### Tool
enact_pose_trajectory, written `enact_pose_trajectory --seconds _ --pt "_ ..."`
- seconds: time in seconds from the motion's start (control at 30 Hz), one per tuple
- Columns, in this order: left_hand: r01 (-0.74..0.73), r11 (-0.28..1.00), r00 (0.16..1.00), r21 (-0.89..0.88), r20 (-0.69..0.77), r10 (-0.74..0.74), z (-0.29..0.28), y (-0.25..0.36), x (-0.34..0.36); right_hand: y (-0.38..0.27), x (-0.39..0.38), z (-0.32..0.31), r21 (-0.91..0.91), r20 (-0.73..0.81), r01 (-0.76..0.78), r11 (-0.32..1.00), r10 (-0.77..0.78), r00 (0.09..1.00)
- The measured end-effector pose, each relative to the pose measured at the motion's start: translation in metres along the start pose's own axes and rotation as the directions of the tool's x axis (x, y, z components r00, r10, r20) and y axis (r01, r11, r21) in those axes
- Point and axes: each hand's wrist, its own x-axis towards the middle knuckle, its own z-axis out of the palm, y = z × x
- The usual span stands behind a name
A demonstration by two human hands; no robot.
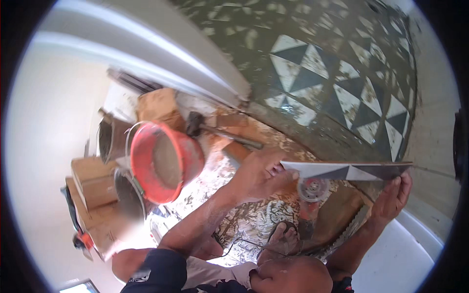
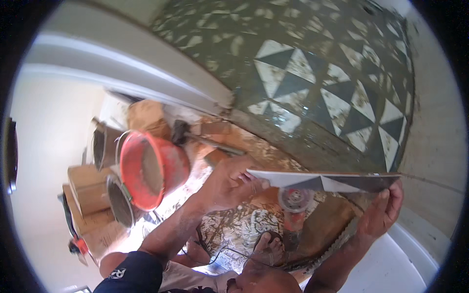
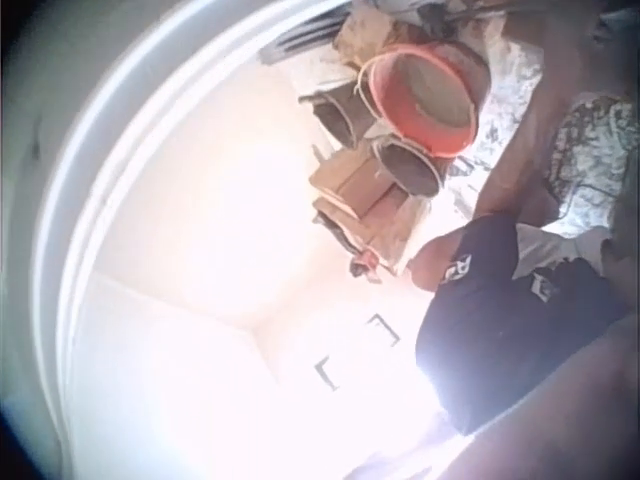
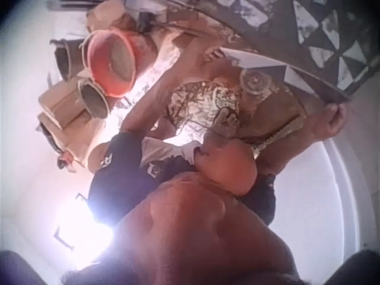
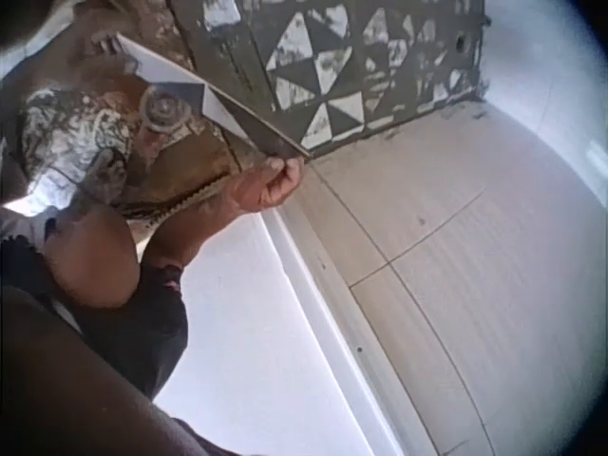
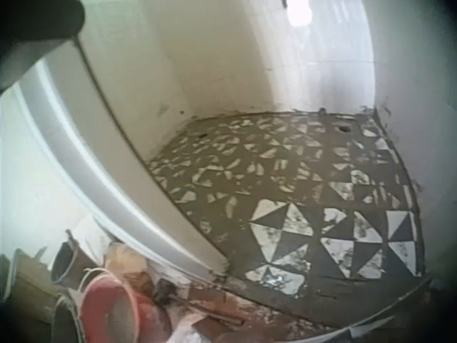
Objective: Measure, cut, and place decorative floor tiles at a doorway using an angle grinder and mortar.
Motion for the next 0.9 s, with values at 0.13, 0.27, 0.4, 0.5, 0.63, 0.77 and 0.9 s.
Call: enact_pose_trajectory --seconds 0.13,0.27,0.4,0.5,0.63,0.77,0.9 --pt "-0.03 0.999 0.999 0.037 0.037 0.028 -0.052 0.031 -0.058 -0.039 -0.002 0.032 0.257 0.345 -0.159 0.953 0.063 0.936" --pt "0.086 0.988 0.975 -0.127 0.214 -0.057 -0.103 0.053 -0.118 -0.079 -0.017 0.09 0.244 0.481 -0.046 0.969 -0.079 0.873" --pt "-0.004 0.992 0.964 0.123 0.264 -0.028 -0.136 0.051 -0.172 -0.129 -0.052 0.177 0.152 0.736 0.025 0.988 -0.13 0.664" --pt "-0.003 0.97 0.967 0.241 0.248 -0.059 -0.162 0.044 -0.195 -0.16 -0.071 0.223 0.133 0.824 -0.071 0.989 -0.07 0.563" --pt "0.152 0.976 0.988 0.157 -0.063 -0.143 -0.18 0.039 -0.208 -0.169 -0.088 0.242 0.146 0.759 -0.272 0.951 0.068 0.647" --pt "0.196 0.978 0.959 -0.067 -0.195 -0.205 -0.173 0.047 -0.134 -0.14 -0.056 0.174 0.011 0.587 -0.207 0.978 0.161 0.794" --pt "0.17 0.959 0.972 -0.227 -0.121 -0.201 -0.123 0.042 -0.022 -0.077 -0.048 0.095 -0.187 0.309 -0.223 0.957 0.272 0.911"
